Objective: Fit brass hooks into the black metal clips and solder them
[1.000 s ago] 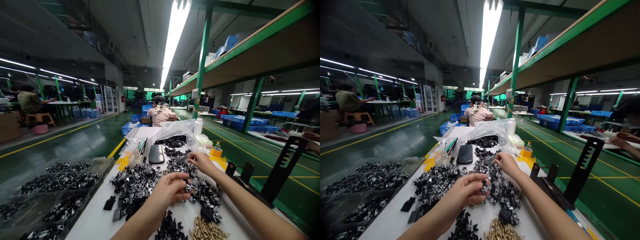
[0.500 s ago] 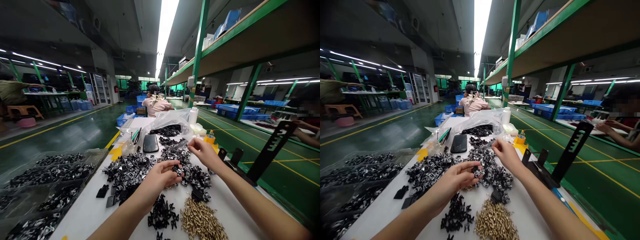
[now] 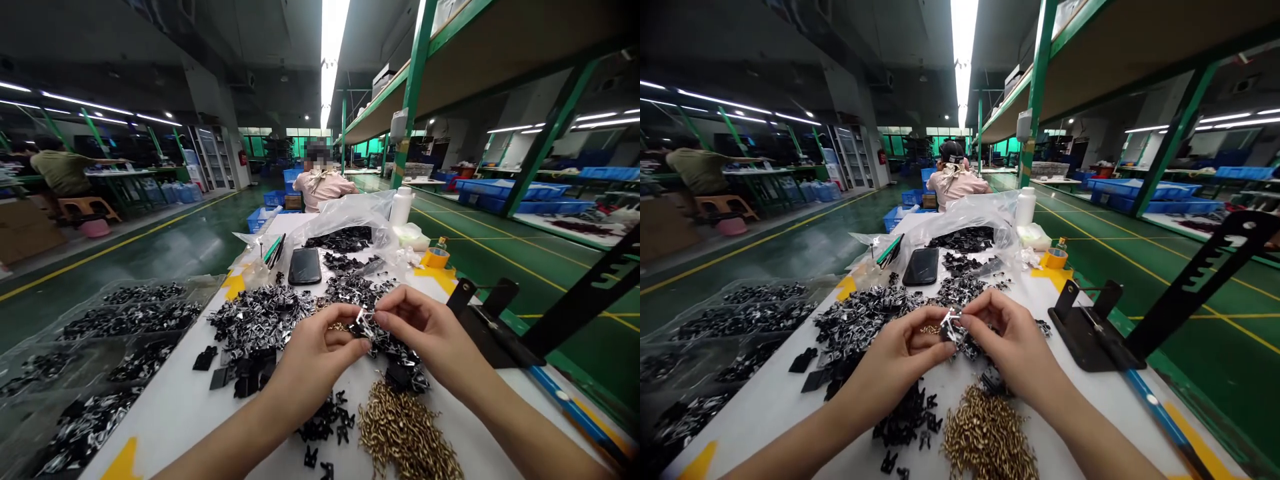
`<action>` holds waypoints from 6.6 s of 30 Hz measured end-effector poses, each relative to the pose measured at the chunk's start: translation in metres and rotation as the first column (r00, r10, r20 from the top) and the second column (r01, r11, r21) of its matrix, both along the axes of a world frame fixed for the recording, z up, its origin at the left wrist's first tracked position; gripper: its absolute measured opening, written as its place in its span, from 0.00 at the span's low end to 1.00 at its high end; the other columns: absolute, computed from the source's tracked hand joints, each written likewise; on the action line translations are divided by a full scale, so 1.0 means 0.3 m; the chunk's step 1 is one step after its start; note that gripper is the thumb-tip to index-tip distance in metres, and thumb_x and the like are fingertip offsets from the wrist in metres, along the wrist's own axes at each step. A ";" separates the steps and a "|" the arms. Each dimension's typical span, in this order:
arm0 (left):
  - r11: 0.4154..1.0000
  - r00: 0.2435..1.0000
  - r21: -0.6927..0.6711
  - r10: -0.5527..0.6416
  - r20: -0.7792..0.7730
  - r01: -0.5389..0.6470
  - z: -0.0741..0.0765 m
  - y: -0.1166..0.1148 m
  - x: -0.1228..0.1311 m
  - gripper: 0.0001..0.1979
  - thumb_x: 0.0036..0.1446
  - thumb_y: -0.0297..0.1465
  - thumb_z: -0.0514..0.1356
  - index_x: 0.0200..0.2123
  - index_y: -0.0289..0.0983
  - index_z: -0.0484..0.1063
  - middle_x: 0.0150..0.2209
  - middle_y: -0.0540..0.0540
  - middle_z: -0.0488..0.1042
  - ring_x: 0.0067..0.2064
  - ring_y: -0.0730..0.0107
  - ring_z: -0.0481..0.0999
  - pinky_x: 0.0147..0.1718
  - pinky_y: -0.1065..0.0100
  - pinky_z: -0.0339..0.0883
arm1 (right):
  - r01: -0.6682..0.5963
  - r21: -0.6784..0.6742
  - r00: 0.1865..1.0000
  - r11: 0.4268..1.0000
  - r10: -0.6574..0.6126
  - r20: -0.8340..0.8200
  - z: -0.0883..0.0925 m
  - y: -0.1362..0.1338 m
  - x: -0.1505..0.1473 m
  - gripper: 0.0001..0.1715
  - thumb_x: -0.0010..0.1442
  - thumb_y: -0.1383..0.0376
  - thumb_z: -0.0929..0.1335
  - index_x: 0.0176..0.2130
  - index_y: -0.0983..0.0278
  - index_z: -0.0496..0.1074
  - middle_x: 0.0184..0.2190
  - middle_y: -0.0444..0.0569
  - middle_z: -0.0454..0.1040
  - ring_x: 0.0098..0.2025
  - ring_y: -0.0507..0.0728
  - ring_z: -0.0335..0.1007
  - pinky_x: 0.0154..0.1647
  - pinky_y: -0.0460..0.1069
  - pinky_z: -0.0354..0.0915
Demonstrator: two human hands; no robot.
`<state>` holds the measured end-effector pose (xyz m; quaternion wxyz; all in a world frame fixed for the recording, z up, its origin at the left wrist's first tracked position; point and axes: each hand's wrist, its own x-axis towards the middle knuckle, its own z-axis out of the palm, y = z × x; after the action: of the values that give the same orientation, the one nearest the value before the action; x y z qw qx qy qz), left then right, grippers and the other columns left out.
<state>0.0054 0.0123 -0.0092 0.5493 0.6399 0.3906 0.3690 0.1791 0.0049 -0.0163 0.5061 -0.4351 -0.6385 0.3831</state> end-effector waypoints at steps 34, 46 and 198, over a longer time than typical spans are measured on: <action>0.964 0.976 -0.256 0.121 0.181 -0.072 0.005 0.033 -0.019 0.16 0.48 0.31 0.65 0.41 0.34 0.69 0.47 0.40 0.67 0.36 0.68 0.75 0.42 0.64 0.69 | -0.089 0.185 0.920 0.979 0.010 0.391 -0.020 -0.019 -0.021 0.13 0.64 0.65 0.59 0.45 0.55 0.67 0.39 0.47 0.68 0.39 0.54 0.66 0.39 0.51 0.63; 0.981 0.977 -0.187 0.096 0.193 -0.059 -0.011 0.034 -0.020 0.16 0.48 0.32 0.65 0.40 0.34 0.66 0.43 0.41 0.68 0.36 0.66 0.75 0.40 0.63 0.70 | -0.119 0.010 0.931 0.993 0.108 0.348 -0.036 0.003 -0.007 0.09 0.61 0.63 0.61 0.40 0.58 0.67 0.29 0.44 0.70 0.31 0.53 0.65 0.30 0.48 0.61; 0.939 0.997 0.336 0.080 -0.011 -0.072 -0.025 0.020 -0.014 0.17 0.53 0.31 0.62 0.47 0.36 0.68 0.41 0.43 0.75 0.41 0.64 0.75 0.42 0.64 0.72 | -0.042 0.423 0.887 0.905 -0.161 0.433 -0.024 -0.019 0.002 0.13 0.61 0.66 0.64 0.47 0.62 0.66 0.42 0.47 0.70 0.43 0.53 0.69 0.44 0.49 0.68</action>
<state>0.0012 0.0183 -0.0166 0.4132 0.7129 0.3532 0.4430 0.1798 -0.0009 -0.0235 0.4348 -0.4133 -0.7929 0.1066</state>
